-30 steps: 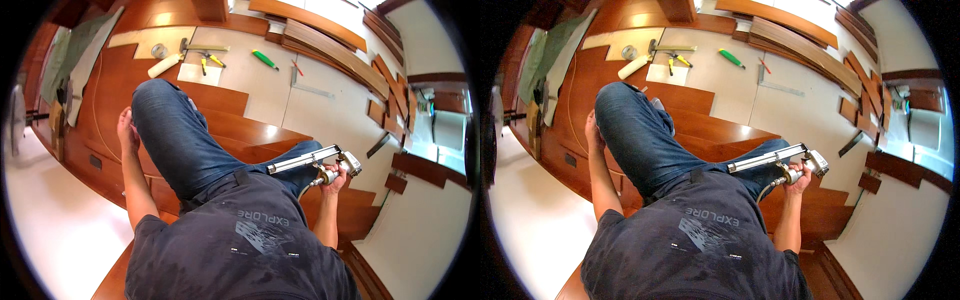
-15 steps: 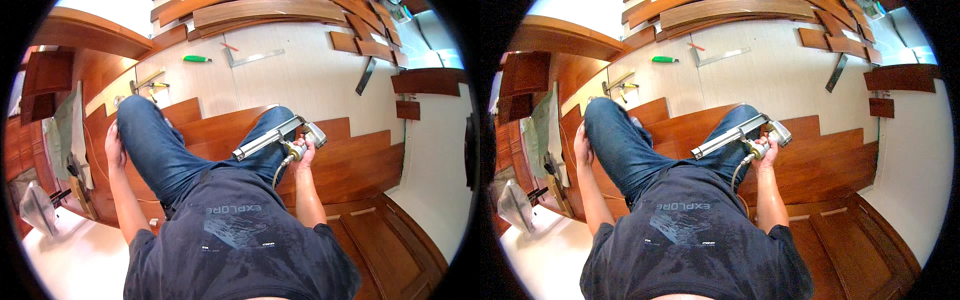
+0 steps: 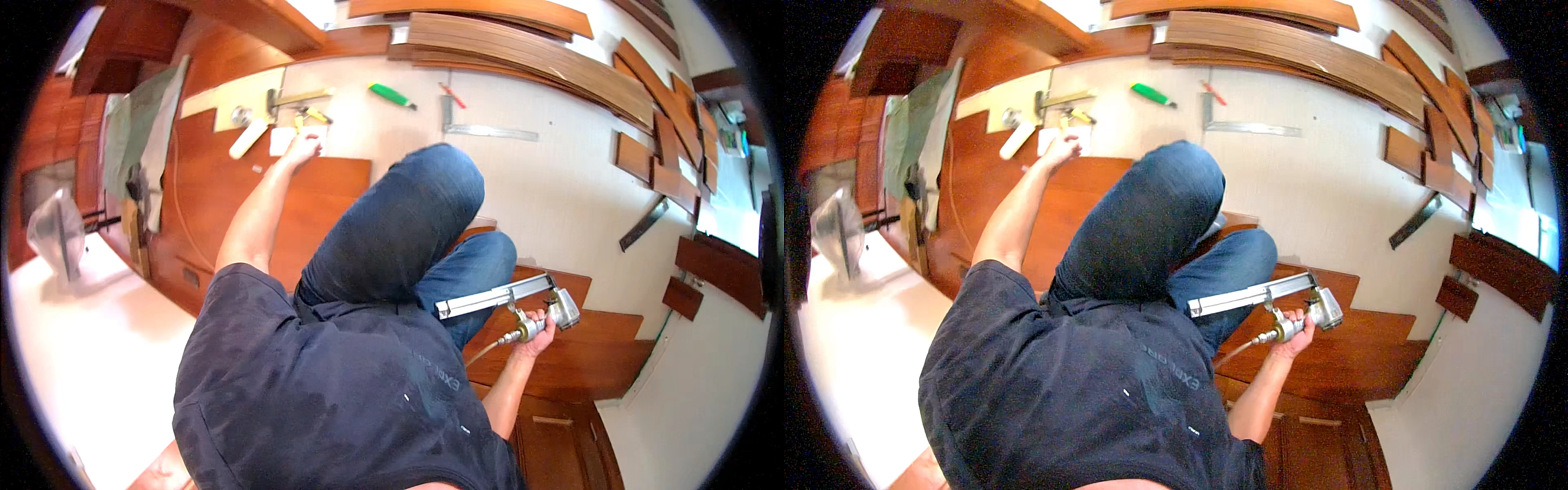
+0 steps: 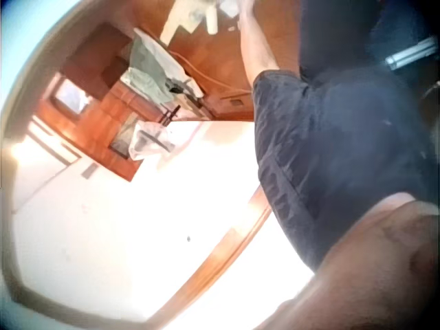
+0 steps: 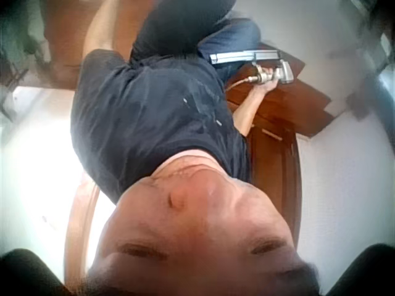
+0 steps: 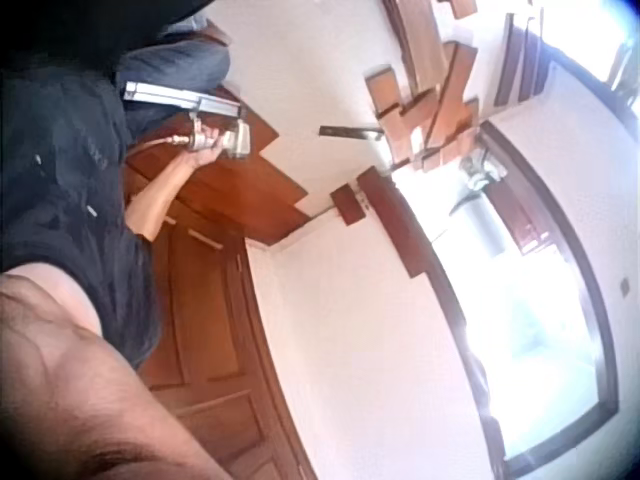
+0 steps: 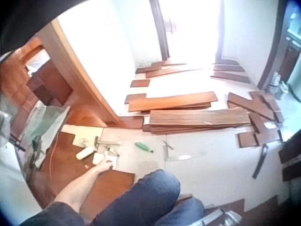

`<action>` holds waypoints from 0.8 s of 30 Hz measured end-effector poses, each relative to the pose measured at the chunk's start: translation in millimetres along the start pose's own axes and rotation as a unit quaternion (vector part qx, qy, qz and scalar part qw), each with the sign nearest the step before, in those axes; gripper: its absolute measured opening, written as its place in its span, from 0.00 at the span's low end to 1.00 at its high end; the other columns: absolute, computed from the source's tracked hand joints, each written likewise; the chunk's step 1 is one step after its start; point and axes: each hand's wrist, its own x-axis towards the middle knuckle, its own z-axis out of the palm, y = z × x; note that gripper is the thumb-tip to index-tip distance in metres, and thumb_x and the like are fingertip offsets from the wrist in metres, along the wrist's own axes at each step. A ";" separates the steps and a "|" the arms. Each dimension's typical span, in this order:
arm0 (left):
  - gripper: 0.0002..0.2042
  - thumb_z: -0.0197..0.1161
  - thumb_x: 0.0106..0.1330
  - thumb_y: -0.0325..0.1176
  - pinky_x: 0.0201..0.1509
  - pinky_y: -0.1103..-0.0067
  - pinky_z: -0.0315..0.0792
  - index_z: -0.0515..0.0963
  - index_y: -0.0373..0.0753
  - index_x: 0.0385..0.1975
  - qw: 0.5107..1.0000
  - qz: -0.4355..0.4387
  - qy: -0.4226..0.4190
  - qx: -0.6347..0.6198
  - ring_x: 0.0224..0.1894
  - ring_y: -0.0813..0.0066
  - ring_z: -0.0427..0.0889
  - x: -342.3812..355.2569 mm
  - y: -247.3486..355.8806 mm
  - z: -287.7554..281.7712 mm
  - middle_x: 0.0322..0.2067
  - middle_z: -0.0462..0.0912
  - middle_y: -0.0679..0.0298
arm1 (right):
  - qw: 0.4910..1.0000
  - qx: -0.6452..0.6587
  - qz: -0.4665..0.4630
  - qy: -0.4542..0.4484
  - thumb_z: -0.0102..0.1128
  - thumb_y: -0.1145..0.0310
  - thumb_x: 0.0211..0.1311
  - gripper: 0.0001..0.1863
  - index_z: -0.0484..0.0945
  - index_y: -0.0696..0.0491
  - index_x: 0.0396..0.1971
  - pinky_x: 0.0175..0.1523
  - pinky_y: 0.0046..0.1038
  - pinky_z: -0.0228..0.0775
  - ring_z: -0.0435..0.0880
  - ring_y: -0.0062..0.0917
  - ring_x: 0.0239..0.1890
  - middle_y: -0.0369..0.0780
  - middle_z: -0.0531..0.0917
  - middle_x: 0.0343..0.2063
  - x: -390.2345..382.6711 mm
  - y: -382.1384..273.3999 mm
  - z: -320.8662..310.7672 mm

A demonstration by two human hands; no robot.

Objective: The person fits wooden floorboards into place and secures them to the subfloor using a pneumatic nail gun.

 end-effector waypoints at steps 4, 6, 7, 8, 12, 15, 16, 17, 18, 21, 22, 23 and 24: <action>0.23 0.61 0.69 0.40 0.34 0.77 0.72 0.70 0.42 0.63 0.998 -0.063 0.015 0.003 0.38 0.74 0.83 116.8 -31.5 6.2 0.41 0.83 0.63 | 0.990 -0.100 -0.082 0.058 0.48 0.62 0.72 0.11 0.69 0.55 0.43 0.48 0.38 0.75 0.76 0.26 0.32 0.36 0.75 0.32 -25.2 -22.6 59.7; 0.25 0.62 0.69 0.41 0.29 0.78 0.70 0.68 0.45 0.65 0.996 -0.074 0.042 0.001 0.33 0.75 0.82 171.1 -32.5 11.6 0.39 0.82 0.64 | 0.976 -0.173 -0.101 0.082 0.47 0.63 0.74 0.11 0.70 0.55 0.44 0.46 0.35 0.76 0.78 0.24 0.33 0.36 0.76 0.32 -19.9 -40.9 71.6; 0.25 0.62 0.70 0.42 0.25 0.78 0.69 0.68 0.46 0.65 0.993 -0.090 0.074 0.005 0.30 0.75 0.81 196.4 -39.9 1.8 0.37 0.82 0.64 | 0.968 -0.210 -0.084 0.109 0.50 0.64 0.73 0.10 0.69 0.55 0.43 0.40 0.32 0.78 0.78 0.23 0.32 0.36 0.77 0.31 -14.4 -39.7 93.3; 0.27 0.61 0.70 0.44 0.24 0.78 0.68 0.65 0.47 0.67 0.991 -0.094 0.099 0.000 0.28 0.75 0.81 220.7 -47.0 -7.6 0.36 0.82 0.63 | 0.942 -0.296 -0.101 0.118 0.52 0.66 0.73 0.09 0.69 0.55 0.44 0.37 0.31 0.78 0.79 0.23 0.31 0.36 0.77 0.31 -8.8 -39.2 115.7; 0.36 0.61 0.71 0.49 0.18 0.75 0.64 0.54 0.48 0.74 0.977 -0.070 0.186 -0.083 0.24 0.73 0.78 312.4 -14.5 -2.3 0.35 0.81 0.60 | 0.689 -0.709 -0.090 0.122 0.58 0.69 0.64 0.28 0.62 0.59 0.62 0.40 0.39 0.79 0.83 0.33 0.32 0.44 0.81 0.36 41.4 -62.4 176.8; 0.38 0.61 0.69 0.55 0.18 0.69 0.65 0.56 0.47 0.74 0.962 -0.141 0.194 -0.133 0.22 0.70 0.75 314.4 -4.1 58.9 0.37 0.79 0.60 | 0.371 -0.918 -0.038 0.137 0.57 0.67 0.62 0.44 0.47 0.57 0.76 0.49 0.48 0.77 0.85 0.52 0.40 0.57 0.84 0.42 74.0 -64.3 225.2; 0.35 0.61 0.69 0.55 0.21 0.67 0.68 0.59 0.46 0.71 0.968 -0.150 0.172 -0.100 0.27 0.68 0.77 326.8 -9.1 58.6 0.40 0.78 0.59 | 0.313 -0.941 -0.041 0.119 0.55 0.68 0.63 0.44 0.47 0.55 0.77 0.49 0.48 0.78 0.85 0.52 0.42 0.58 0.84 0.42 89.7 -56.0 230.6; 0.33 0.61 0.69 0.55 0.25 0.65 0.72 0.62 0.45 0.68 0.971 -0.163 0.161 -0.071 0.31 0.65 0.79 347.6 -28.3 35.1 0.43 0.78 0.59 | 0.252 -0.963 -0.044 0.088 0.53 0.69 0.63 0.43 0.46 0.53 0.77 0.49 0.48 0.78 0.85 0.53 0.43 0.59 0.83 0.42 114.8 -44.1 237.8; 0.30 0.60 0.69 0.54 0.26 0.66 0.73 0.64 0.44 0.65 0.969 -0.160 0.181 -0.041 0.32 0.65 0.79 364.5 -41.2 29.9 0.43 0.77 0.59 | 0.209 -0.975 -0.029 0.076 0.52 0.70 0.63 0.43 0.46 0.52 0.77 0.49 0.47 0.78 0.85 0.51 0.44 0.58 0.83 0.44 136.2 -35.1 238.2; 0.21 0.60 0.69 0.49 0.27 0.69 0.74 0.70 0.44 0.55 0.961 -0.139 0.229 -0.072 0.32 0.66 0.79 401.5 -71.1 -35.1 0.42 0.77 0.60 | 0.148 -0.987 -0.059 0.001 0.50 0.72 0.65 0.42 0.46 0.49 0.78 0.48 0.46 0.79 0.85 0.47 0.44 0.55 0.81 0.47 200.1 -1.1 246.7; 0.18 0.59 0.68 0.47 0.26 0.71 0.73 0.71 0.44 0.51 0.957 -0.126 0.211 -0.156 0.31 0.67 0.78 405.9 -78.8 -70.9 0.40 0.78 0.60 | 0.141 -0.986 -0.085 -0.030 0.49 0.73 0.65 0.41 0.46 0.48 0.78 0.47 0.45 0.79 0.85 0.46 0.45 0.54 0.81 0.48 221.6 7.4 249.5; 0.15 0.59 0.68 0.45 0.25 0.72 0.72 0.73 0.45 0.48 0.948 -0.109 0.177 -0.240 0.29 0.68 0.78 406.4 -74.9 -83.3 0.38 0.78 0.60 | 0.140 -0.983 -0.110 -0.054 0.48 0.74 0.66 0.41 0.46 0.46 0.78 0.47 0.45 0.79 0.85 0.46 0.45 0.52 0.80 0.49 237.9 5.6 246.7; 0.07 0.59 0.67 0.40 0.20 0.76 0.69 0.73 0.46 0.33 0.913 -0.120 0.209 -0.330 0.19 0.72 0.72 392.2 -85.4 11.5 0.28 0.77 0.64 | 0.099 -0.990 -0.089 -0.037 0.48 0.75 0.66 0.41 0.47 0.45 0.78 0.47 0.45 0.79 0.85 0.45 0.45 0.51 0.80 0.49 228.9 -19.1 230.9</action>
